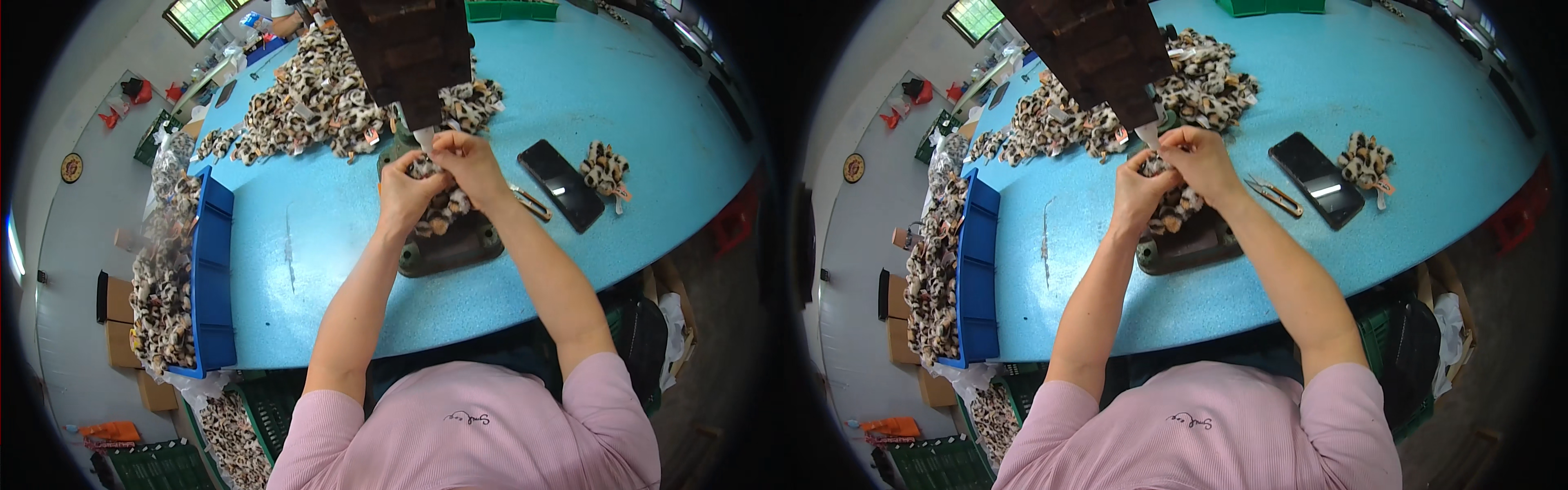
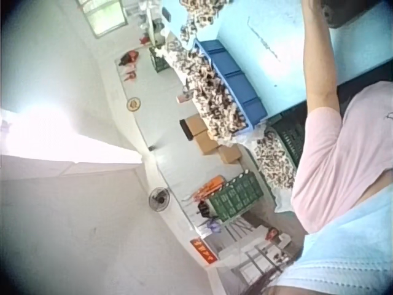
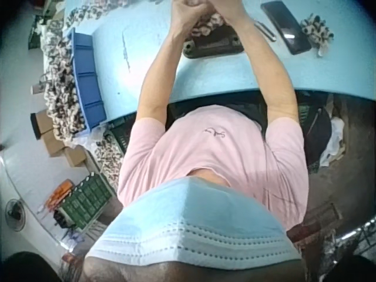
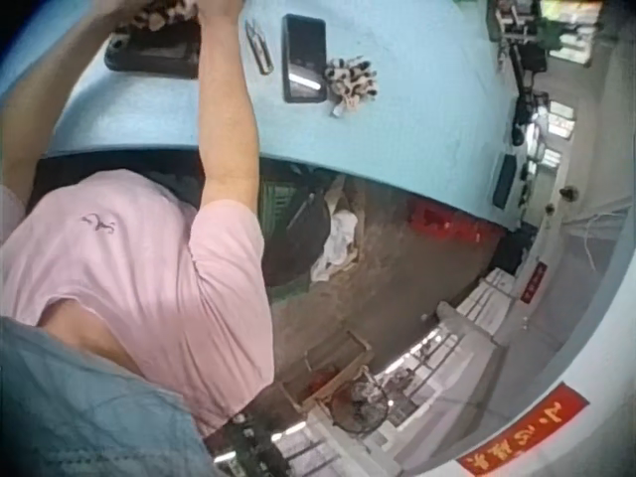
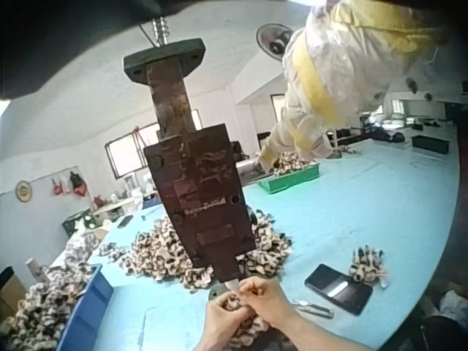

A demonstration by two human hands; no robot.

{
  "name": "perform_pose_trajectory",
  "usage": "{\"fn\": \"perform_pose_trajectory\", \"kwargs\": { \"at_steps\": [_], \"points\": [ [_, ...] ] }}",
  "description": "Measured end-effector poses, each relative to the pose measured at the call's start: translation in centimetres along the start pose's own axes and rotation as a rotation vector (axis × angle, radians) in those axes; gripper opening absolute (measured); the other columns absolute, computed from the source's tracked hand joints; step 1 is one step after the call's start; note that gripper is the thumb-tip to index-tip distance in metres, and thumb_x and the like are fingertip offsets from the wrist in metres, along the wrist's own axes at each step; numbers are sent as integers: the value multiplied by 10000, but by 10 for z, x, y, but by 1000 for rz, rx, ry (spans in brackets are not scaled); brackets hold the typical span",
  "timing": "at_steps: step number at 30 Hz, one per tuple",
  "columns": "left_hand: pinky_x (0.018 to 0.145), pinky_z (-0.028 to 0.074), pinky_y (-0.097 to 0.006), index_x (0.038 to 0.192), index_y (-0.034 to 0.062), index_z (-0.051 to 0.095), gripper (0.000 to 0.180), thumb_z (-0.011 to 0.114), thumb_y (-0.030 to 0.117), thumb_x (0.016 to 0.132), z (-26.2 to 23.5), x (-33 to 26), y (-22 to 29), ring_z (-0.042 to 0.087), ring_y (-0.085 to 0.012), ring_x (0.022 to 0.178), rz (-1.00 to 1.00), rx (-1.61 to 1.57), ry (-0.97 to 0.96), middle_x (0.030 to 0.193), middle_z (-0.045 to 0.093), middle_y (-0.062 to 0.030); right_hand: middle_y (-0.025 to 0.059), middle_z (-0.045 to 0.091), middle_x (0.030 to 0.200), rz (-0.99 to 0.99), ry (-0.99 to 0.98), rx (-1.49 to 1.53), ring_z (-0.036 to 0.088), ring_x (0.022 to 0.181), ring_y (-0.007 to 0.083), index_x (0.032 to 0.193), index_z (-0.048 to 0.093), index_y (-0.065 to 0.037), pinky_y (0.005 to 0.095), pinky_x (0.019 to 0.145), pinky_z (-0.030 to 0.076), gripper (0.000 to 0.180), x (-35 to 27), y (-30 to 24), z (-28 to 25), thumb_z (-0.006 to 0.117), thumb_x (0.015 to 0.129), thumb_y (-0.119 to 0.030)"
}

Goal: The person attaches plastic eyes onto plush toys using a press machine by positioning each toy under the machine nozzle and pulling the lever, then sorts the plush toys into a bin.

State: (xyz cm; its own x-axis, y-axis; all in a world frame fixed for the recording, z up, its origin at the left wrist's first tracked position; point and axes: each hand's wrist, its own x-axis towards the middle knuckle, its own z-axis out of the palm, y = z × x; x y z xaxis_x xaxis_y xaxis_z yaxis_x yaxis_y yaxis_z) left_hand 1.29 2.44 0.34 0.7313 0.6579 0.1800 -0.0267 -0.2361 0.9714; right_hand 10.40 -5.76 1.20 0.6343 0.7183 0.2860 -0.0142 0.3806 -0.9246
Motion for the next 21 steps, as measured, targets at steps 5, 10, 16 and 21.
{"fn": "perform_pose_trajectory", "kwargs": {
  "at_steps": [5, 10, 16, 21],
  "points": [
    [568, 453, -229, 892, -16, 626, 345, 702, 145, 596, -1, -1, 7, 541, -70, 613, -5, 94, -1, 682, 614, -46, 22, 590, 837, -119, 71, -106, 513, 741, 75, 763, 605, 10, 214, 652, 417, 93, -5, 9, 0, 629, 760, -79],
    [566, 460, -225, 886, -6, 631, 328, 691, 138, 598, -2, -6, 9, 557, -76, 605, -43, 2, -34, 687, 620, -50, -32, 539, 774, 101, -154, 180, 441, 671, 37, 804, 603, -4, 189, 579, 375, 119, 1, -2, -11, 606, 807, -123],
    [561, 458, -219, 872, 0, 635, 301, 694, 134, 609, 2, -7, 9, 558, -75, 605, -48, 23, -10, 685, 620, -42, -9, 566, 749, 169, -178, -173, 491, 708, 49, 851, 624, 9, 195, 613, 405, 138, 12, -6, -17, 585, 800, -114],
    [578, 470, -227, 884, -20, 634, 315, 694, 145, 623, 5, -4, 4, 571, -82, 628, -33, -14, -29, 722, 635, -65, 43, 624, 848, -322, 11, -394, 554, 787, 101, 907, 622, -9, 228, 682, 432, 159, 21, -16, -52, 566, 801, -113]
  ]
}}
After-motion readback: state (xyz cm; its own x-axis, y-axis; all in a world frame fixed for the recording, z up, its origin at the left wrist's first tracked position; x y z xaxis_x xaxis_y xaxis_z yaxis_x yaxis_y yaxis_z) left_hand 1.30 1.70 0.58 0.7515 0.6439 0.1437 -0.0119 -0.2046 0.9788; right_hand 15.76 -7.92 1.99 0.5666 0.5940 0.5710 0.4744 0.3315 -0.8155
